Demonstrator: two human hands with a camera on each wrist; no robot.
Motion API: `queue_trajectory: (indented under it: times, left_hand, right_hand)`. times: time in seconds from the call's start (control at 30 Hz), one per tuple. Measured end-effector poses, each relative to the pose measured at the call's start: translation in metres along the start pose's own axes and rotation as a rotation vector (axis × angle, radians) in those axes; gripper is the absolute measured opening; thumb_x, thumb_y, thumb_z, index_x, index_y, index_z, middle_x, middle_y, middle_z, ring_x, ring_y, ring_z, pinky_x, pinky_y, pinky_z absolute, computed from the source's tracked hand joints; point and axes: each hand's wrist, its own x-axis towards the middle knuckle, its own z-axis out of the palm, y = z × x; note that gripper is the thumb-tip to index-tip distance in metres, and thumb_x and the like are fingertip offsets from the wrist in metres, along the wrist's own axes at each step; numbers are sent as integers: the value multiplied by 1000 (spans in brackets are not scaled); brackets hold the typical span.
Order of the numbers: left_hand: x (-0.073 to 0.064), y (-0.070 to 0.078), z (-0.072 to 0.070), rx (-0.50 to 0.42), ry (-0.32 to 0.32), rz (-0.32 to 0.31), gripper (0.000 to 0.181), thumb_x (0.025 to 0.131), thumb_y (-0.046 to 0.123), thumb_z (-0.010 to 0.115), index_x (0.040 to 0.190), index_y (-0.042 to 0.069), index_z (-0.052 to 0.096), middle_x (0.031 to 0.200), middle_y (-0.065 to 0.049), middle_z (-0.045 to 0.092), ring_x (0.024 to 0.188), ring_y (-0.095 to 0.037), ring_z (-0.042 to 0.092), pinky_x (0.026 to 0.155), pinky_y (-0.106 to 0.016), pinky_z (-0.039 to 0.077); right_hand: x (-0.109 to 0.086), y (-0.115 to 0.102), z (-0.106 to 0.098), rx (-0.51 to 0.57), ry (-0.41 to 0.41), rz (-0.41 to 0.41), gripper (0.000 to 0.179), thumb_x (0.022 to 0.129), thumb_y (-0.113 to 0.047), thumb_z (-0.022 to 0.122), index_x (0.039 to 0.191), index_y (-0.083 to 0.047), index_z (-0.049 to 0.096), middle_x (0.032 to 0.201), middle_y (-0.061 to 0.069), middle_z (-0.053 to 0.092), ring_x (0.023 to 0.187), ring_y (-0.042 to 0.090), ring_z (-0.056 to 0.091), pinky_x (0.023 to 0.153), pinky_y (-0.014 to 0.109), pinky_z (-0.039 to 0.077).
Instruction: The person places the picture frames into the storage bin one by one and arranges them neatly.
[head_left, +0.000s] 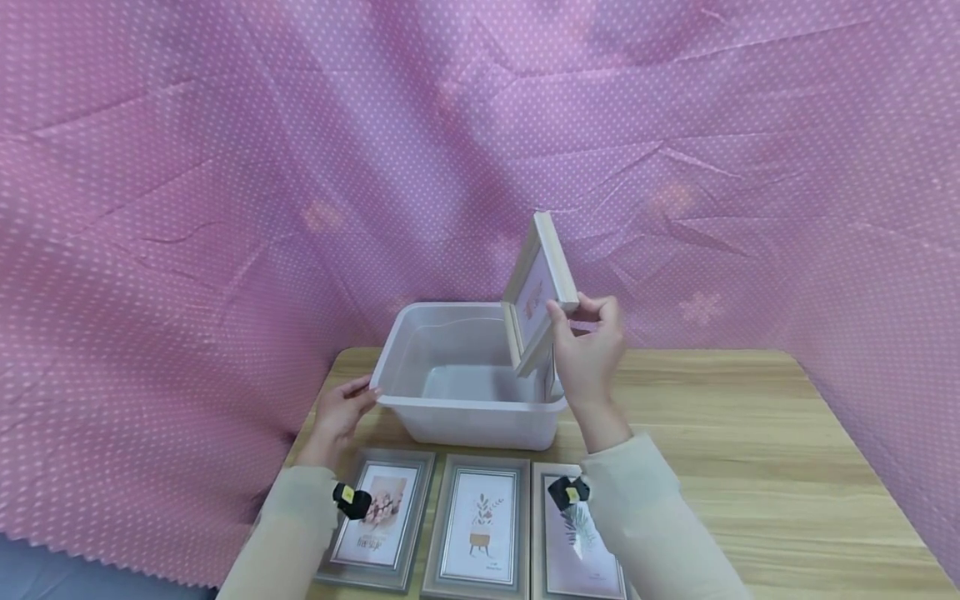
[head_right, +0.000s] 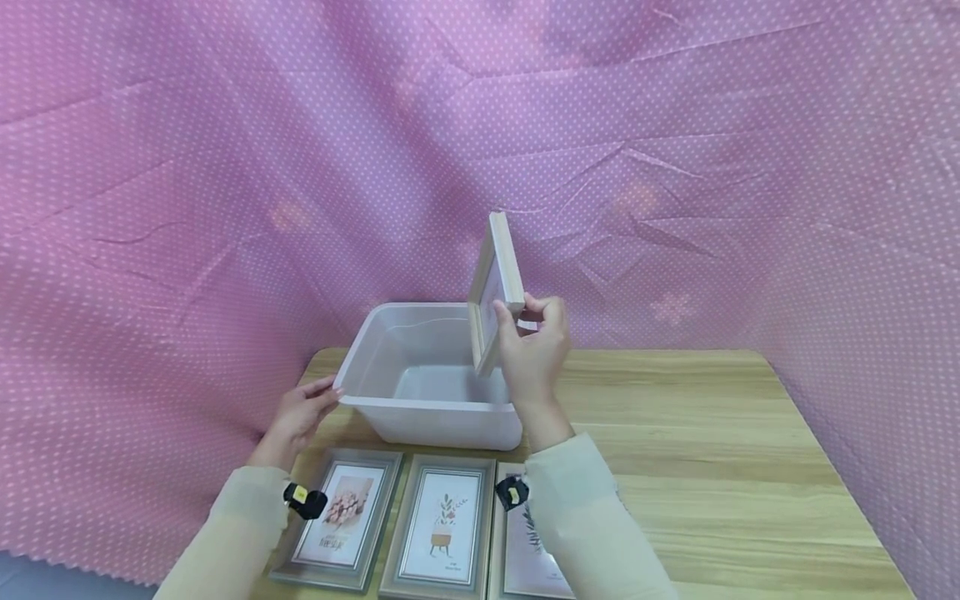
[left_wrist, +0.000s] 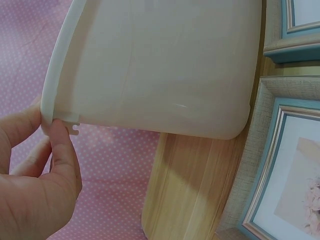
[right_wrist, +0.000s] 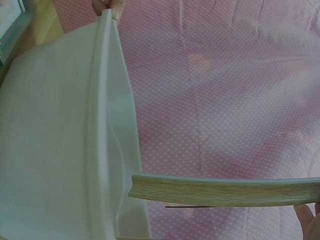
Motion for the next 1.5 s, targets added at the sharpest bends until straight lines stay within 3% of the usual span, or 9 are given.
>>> queue_trajectory:
  times: [0.33, 0.5, 0.73, 1.03, 1.27, 1.5]
  left_hand:
    - [1, -1, 0, 5, 4, -7, 46, 92, -1, 60, 134, -10, 45, 125, -23, 50, 95, -9, 57, 87, -19, 51]
    - [1, -2, 0, 7, 4, -13, 45, 92, -1, 60, 134, -9, 46, 127, -23, 50, 98, -11, 57, 87, -19, 51]
    - [2, -1, 1, -2, 15, -11, 45, 92, -2, 60, 133, -10, 46, 126, -24, 50, 94, -8, 57, 85, -18, 52]
    - [1, 1, 3, 36, 11, -29, 46, 93, 0, 60, 135, -8, 45, 131, -24, 48, 106, -19, 54, 87, -19, 51]
    - [3, 2, 3, -4, 11, -21, 47, 91, -2, 60, 134, -10, 44, 130, -26, 47, 94, -10, 57, 86, -19, 51]
    - [6, 1, 2, -19, 4, -23, 48, 91, -2, 60, 135, -10, 43, 130, -25, 47, 93, -7, 57, 87, -19, 51]
  right_hand:
    - [-29, 21, 15, -6, 3, 71, 34, 78, -7, 79, 92, 8, 52, 96, 17, 60, 77, 25, 62, 60, 24, 58]
    - [-41, 30, 19, -62, -12, 61, 32, 78, -6, 78, 91, 7, 52, 92, 16, 59, 75, 23, 61, 57, 22, 57]
    - [-58, 42, 22, -149, -24, 51, 31, 79, -8, 78, 91, 5, 52, 88, 15, 57, 75, 24, 59, 57, 31, 55]
    - [-74, 56, 23, -259, -32, 79, 30, 78, -13, 79, 90, 2, 56, 86, 12, 58, 69, 23, 60, 55, 33, 55]
    - [-80, 61, 22, -398, -36, 110, 32, 76, -22, 82, 88, -4, 58, 83, 8, 63, 64, 22, 60, 52, 37, 48]
    - [-85, 67, 20, -451, -45, 104, 33, 72, -22, 85, 83, -6, 57, 88, 5, 68, 63, 22, 60, 48, 36, 45]
